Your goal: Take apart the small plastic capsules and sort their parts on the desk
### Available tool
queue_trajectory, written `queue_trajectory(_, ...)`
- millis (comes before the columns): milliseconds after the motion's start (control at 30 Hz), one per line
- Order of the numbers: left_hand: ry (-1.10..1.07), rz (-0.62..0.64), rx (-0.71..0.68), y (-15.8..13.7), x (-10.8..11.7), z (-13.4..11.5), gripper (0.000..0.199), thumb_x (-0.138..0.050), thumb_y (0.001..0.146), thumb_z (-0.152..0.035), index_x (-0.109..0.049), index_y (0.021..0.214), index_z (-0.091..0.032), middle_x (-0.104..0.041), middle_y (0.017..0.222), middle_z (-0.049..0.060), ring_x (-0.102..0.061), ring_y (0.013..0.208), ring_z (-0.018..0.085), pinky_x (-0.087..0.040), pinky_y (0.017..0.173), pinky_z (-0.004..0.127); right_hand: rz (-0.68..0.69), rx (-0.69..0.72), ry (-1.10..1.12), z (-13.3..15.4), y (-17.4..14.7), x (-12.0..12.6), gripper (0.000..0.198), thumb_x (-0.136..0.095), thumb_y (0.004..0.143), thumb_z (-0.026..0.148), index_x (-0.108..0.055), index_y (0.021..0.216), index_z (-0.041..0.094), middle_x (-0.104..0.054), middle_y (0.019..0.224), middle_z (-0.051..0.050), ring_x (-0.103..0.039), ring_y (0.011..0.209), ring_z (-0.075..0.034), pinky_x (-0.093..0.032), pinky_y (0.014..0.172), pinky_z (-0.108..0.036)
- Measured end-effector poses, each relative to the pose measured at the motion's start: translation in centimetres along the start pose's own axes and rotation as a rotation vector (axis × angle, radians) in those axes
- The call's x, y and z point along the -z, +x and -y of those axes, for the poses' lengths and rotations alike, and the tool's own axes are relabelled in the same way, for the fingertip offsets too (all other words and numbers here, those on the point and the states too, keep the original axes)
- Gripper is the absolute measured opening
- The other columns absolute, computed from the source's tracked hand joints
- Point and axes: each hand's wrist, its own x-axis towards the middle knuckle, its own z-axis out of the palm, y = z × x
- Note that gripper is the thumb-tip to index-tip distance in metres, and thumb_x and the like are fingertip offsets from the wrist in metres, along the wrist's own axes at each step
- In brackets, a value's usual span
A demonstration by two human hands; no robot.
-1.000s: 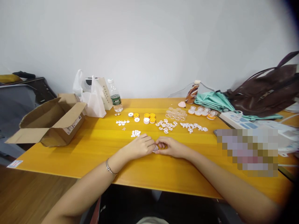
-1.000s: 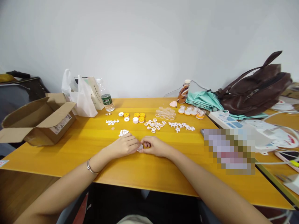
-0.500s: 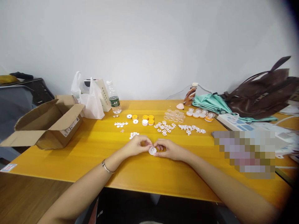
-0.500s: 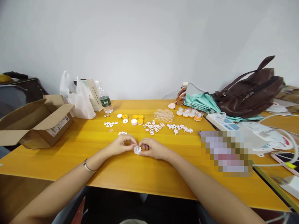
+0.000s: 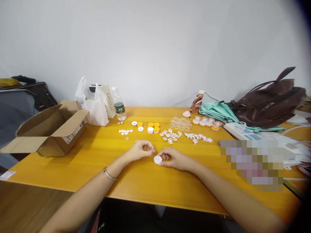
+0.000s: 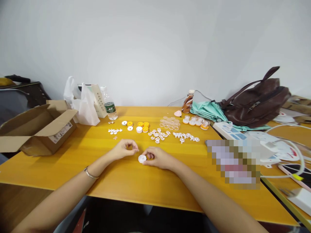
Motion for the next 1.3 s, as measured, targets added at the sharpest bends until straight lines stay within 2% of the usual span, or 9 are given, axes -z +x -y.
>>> queue_trajectory(233, 0.397, -0.252, 0.202, -0.3, 7.7, 1.3, 0.018, -0.055, 0.066, -0.029, -0.062, 0.068, -0.012, -0.061, 0.065, 0.000, -0.053, 0.062, 0.012, -0.038, 0.058, 0.021, -0.020, -0.032, 0.030, -0.5, 0.0, -0.3, 0.028, -0.063, 0.072, 0.036, -0.060, 0.091, 0.016, -0.048, 0.070, 0.002, -0.042, 0.061, -0.009, -0.035, 0.056, -0.021)
queue_trajectory(333, 0.559, -0.246, 0.347, -0.9, 10.0, 2.7, 0.024, -0.057, 0.063, -0.036, -0.061, 0.060, -0.013, -0.056, 0.056, -0.001, -0.048, 0.055, 0.012, -0.032, 0.050, 0.021, -0.023, -0.050, 0.060, -0.5, 0.0, -0.4, 0.029, -0.064, 0.070, 0.037, -0.058, 0.090, 0.016, -0.047, 0.069, 0.003, -0.041, 0.060, -0.008, -0.034, 0.055, -0.020)
queue_trajectory(467, 0.590, -0.189, 0.377, -1.3, 10.6, 4.0, 0.031, -0.055, 0.064, -0.042, -0.059, 0.053, -0.013, -0.050, 0.047, -0.002, -0.041, 0.048, 0.010, -0.026, 0.046, 0.021, -0.021, -0.062, 0.088, -0.4, 0.1, -0.4, 0.030, -0.065, 0.069, 0.038, -0.056, 0.087, 0.016, -0.045, 0.069, 0.004, -0.040, 0.060, -0.008, -0.033, 0.054, -0.020)
queue_trajectory(700, 0.616, -0.207, 0.382, -1.5, 10.4, 3.7, 0.024, -0.056, 0.065, -0.034, -0.060, 0.054, -0.012, -0.056, 0.051, 0.002, -0.047, 0.051, 0.013, -0.031, 0.051, 0.022, -0.018, -0.073, 0.107, -0.5, 0.2, -0.5, 0.038, -0.069, 0.063, 0.043, -0.055, 0.086, 0.016, -0.043, 0.069, 0.005, -0.039, 0.060, -0.008, -0.033, 0.055, -0.021)
queue_trajectory(833, 0.642, -0.266, 0.349, -1.4, 9.3, 2.0, 0.026, -0.048, 0.075, -0.029, -0.063, 0.064, -0.012, -0.061, 0.063, 0.006, -0.052, 0.060, 0.016, -0.035, 0.058, 0.024, -0.020, -0.058, 0.112, -0.7, 0.2, -0.5, 0.047, -0.071, 0.060, 0.047, -0.053, 0.092, 0.018, -0.043, 0.070, 0.005, -0.040, 0.062, -0.009, -0.035, 0.057, -0.021)
queue_trajectory(933, 0.616, -0.246, 0.230, -1.4, 6.5, 0.3, 0.029, -0.040, 0.083, -0.030, -0.064, 0.078, -0.013, -0.063, 0.078, 0.006, -0.054, 0.073, 0.016, -0.039, 0.068, 0.024, -0.061, -0.038, 0.055, -0.5, -0.2, -0.6, 0.051, -0.071, 0.060, 0.049, -0.052, 0.096, 0.018, -0.046, 0.074, 0.003, -0.044, 0.066, -0.011, -0.039, 0.061, -0.023)
queue_trajectory(1000, 0.522, -0.141, -0.001, -1.8, 4.1, -0.7, 0.031, -0.037, 0.087, -0.031, -0.062, 0.092, -0.014, -0.062, 0.089, 0.007, -0.055, 0.083, 0.016, -0.040, 0.077, 0.025, -0.117, 0.000, -0.033, -0.3, -0.6, -0.7, 0.050, -0.069, 0.063, 0.049, -0.052, 0.099, 0.019, -0.050, 0.083, -0.001, -0.048, 0.076, -0.014, -0.042, 0.071, -0.027)
queue_trajectory(1100, 0.454, 0.044, -0.187, -2.6, 0.9, -1.5, 0.034, -0.052, 0.081, -0.039, -0.056, 0.107, -0.017, -0.059, 0.099, 0.007, -0.053, 0.091, 0.017, -0.041, 0.082, 0.028, -0.187, 0.053, -0.210, 0.1, -1.5, -1.1, 0.048, -0.062, 0.070, 0.051, -0.052, 0.106, 0.021, -0.052, 0.102, -0.007, -0.048, 0.097, -0.021, -0.039, 0.087, -0.035)
queue_trajectory(1300, 0.425, 0.128, -0.248, -2.9, -1.2, -1.0, 0.041, -0.062, 0.074, -0.038, -0.055, 0.109, -0.018, -0.058, 0.097, 0.007, -0.053, 0.091, 0.017, -0.043, 0.081, 0.030, -0.149, -0.023, -0.443, 0.6, -2.8, -1.9, 0.068, -0.044, 0.078, 0.061, -0.036, 0.132, 0.020, -0.030, 0.141, -0.012, -0.025, 0.130, -0.028, -0.019, 0.106, -0.046)
